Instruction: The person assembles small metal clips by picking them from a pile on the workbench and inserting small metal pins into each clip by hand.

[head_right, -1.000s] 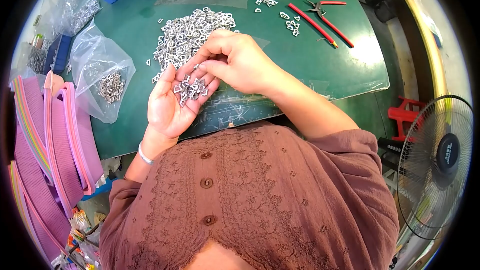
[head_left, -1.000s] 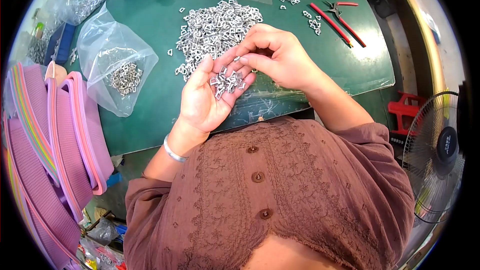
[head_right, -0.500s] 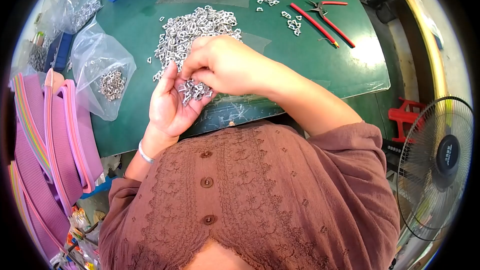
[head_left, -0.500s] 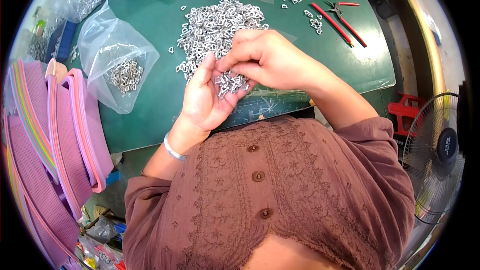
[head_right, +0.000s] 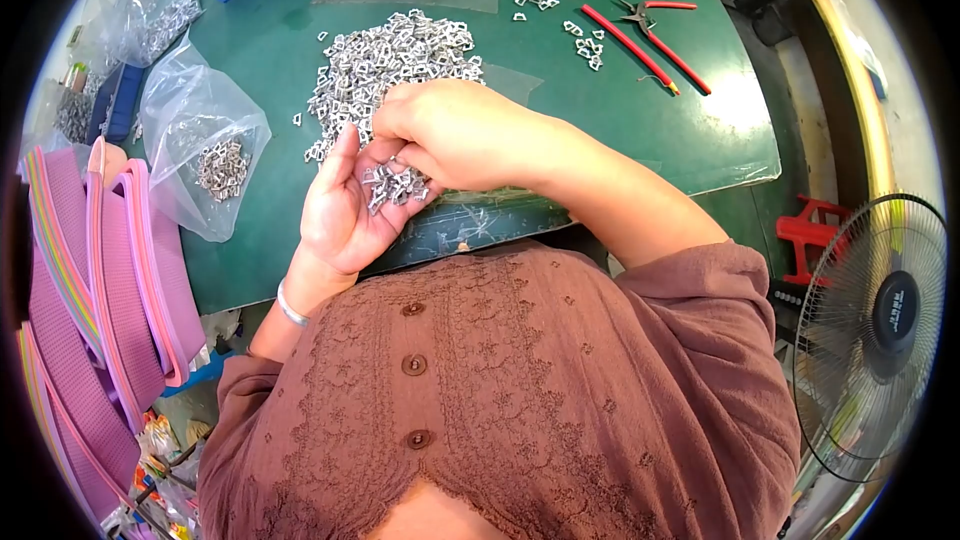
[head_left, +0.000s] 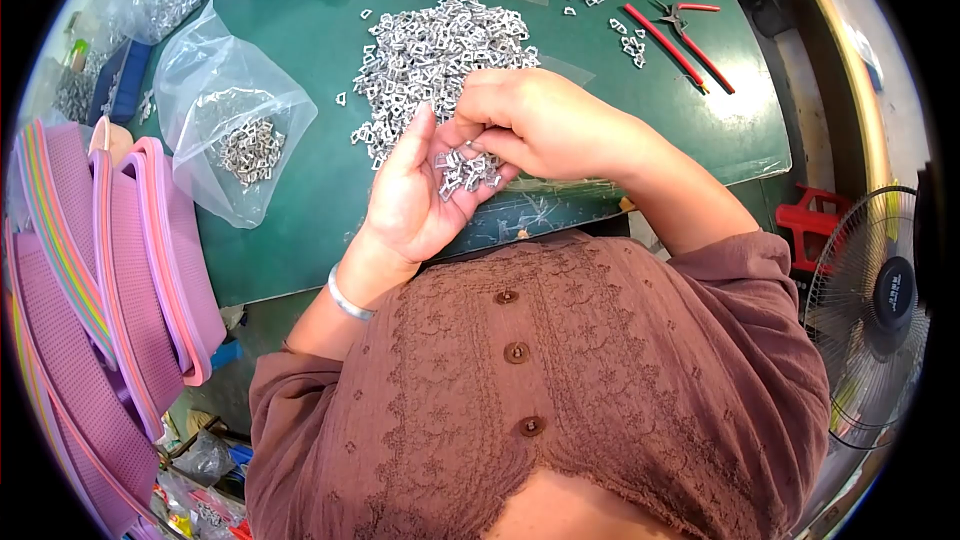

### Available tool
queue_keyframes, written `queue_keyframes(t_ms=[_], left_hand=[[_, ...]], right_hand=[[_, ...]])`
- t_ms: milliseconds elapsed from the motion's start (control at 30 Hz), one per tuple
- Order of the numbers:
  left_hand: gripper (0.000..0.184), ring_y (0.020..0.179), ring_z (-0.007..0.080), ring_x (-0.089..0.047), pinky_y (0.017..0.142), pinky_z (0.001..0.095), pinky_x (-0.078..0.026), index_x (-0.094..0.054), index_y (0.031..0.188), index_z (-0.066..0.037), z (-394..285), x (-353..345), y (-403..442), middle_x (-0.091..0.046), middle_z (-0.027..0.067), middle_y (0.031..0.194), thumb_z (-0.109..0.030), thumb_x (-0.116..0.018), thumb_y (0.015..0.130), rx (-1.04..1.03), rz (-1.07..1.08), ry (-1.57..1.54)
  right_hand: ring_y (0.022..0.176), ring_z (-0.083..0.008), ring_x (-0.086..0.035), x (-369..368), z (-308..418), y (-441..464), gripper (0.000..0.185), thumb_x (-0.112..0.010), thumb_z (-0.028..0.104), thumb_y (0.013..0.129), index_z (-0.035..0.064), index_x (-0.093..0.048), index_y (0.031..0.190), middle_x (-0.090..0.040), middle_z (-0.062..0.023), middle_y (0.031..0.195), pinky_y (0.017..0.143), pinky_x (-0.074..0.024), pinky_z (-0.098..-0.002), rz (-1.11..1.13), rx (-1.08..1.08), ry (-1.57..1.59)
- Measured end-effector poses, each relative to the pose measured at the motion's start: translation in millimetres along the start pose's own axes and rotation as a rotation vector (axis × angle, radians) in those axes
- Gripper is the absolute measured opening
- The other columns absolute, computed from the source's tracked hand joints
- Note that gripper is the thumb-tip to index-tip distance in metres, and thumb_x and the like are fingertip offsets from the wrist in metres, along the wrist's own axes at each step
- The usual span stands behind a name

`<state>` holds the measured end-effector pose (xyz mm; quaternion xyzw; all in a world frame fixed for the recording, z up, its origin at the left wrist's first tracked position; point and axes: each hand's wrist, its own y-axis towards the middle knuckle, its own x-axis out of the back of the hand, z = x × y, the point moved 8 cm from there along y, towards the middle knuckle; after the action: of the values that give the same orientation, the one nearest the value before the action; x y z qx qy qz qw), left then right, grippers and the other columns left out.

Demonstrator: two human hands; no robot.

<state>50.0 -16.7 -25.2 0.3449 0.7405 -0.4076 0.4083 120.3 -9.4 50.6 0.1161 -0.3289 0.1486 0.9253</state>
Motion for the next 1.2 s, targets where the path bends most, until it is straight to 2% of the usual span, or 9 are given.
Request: queue_keyframes(t_ms=[133,200,267,367,433,467,533,833,1200], left_hand=[[0.059,0.105,0.0254,-0.052,0.096,0.0425,-0.041,-0.046,0.120,0.004,1.8,0.1,0.3,-0.054,0.0144,0.114,-0.045,-0.025,0.096,0.018,0.116,-0.054],[0.061,0.109,0.0270,-0.051,0.098,0.0423,-0.040,-0.044,0.122,0.005,0.2,-3.8,-0.5,-0.053,0.0165,0.117,-0.046,-0.024,0.096,0.012,0.030,-0.020],[0.062,0.112,0.0281,-0.050,0.099,0.0415,-0.039,-0.042,0.125,0.006,-0.4,-5.9,-0.2,-0.051,0.0180,0.120,-0.046,-0.023,0.096,0.014,-0.005,0.002],[0.063,0.117,0.0314,-0.046,0.101,0.0418,-0.037,-0.038,0.128,0.007,0.3,-6.0,1.3,-0.048,0.0201,0.125,-0.046,-0.021,0.096,0.022,0.007,-0.004],[0.064,0.122,0.0372,-0.041,0.103,0.0448,-0.034,-0.035,0.129,0.008,0.6,-5.0,1.8,-0.044,0.0226,0.128,-0.045,-0.021,0.096,0.020,-0.003,-0.025],[0.064,0.120,0.0342,-0.043,0.102,0.0429,-0.035,-0.037,0.129,0.007,1.1,-5.6,1.7,-0.046,0.0211,0.127,-0.045,-0.021,0.096,0.024,0.008,-0.018],[0.063,0.115,0.0282,-0.049,0.100,0.0389,-0.038,-0.039,0.128,0.005,1.6,-6.4,1.5,-0.049,0.0182,0.125,-0.046,-0.021,0.096,0.031,0.029,-0.005],[0.062,0.122,0.0345,-0.041,0.104,0.0450,-0.032,-0.038,0.129,0.006,3.2,-8.4,2.8,-0.042,0.0215,0.131,-0.045,-0.023,0.096,0.061,0.207,-0.248],[0.067,0.120,0.0285,-0.045,0.102,0.0402,-0.036,-0.039,0.128,0.007,3.7,-6.9,2.2,-0.046,0.0195,0.128,-0.049,-0.022,0.095,0.043,0.024,-0.053]], right_hand=[[0.078,-0.0188,-0.065,-5.1,-26.7,-7.4,0.003,-0.051,-0.001,0.084,-0.0029,-0.052,0.086,-0.061,-0.0111,0.088,0.059,-0.0554,-0.0273,0.091,-0.343,0.578],[0.089,-0.0203,-0.065,-2.9,-33.6,-11.2,0.005,-0.052,0.004,0.088,-0.0006,-0.051,0.086,-0.062,-0.0128,0.089,0.058,-0.0515,-0.0222,0.020,-0.400,0.890],[0.071,-0.0114,-0.062,-2.2,-39.5,-13.4,0.007,-0.055,0.007,0.087,0.0008,-0.054,0.084,-0.059,-0.0056,0.078,0.050,-0.0430,-0.0174,-0.012,-0.422,1.046],[0.064,-0.0090,-0.056,-7.3,-45.9,-14.7,0.006,-0.055,0.009,0.088,0.0028,-0.054,0.086,-0.059,-0.0060,0.080,0.048,-0.0365,-0.0180,-0.006,-0.355,1.300],[0.059,-0.0078,-0.050,-7.7,-47.7,-16.7,0.006,-0.055,0.009,0.087,0.0027,-0.054,0.086,-0.057,-0.0045,0.076,0.048,-0.0369,-0.0188,-0.056,-0.405,1.345],[0.056,-0.0072,-0.047,-8.0,-48.8,-17.5,0.006,-0.055,0.009,0.087,0.0027,-0.054,0.086,-0.056,-0.0037,0.075,0.048,-0.0371,-0.0191,-0.082,-0.431,1.368],[0.058,-0.0080,-0.050,-8.9,-51.1,-18.4,0.007,-0.055,0.009,0.087,0.0020,-0.054,0.086,-0.057,-0.0046,0.075,0.048,-0.0375,-0.0195,-0.105,-0.445,1.402],[0.066,-0.0139,-0.057,-5.7,-60.3,-21.3,0.007,-0.054,0.006,0.086,-0.0004,-0.055,0.084,-0.061,-0.0114,0.082,0.052,-0.0435,-0.0232,-0.228,-0.381,1.436],[0.068,-0.0144,-0.056,-3.8,-66.1,-22.9,0.009,-0.055,0.008,0.087,-0.0007,-0.054,0.085,-0.058,-0.0107,0.085,0.062,-0.0512,-0.0323,-0.343,-0.348,1.423]])
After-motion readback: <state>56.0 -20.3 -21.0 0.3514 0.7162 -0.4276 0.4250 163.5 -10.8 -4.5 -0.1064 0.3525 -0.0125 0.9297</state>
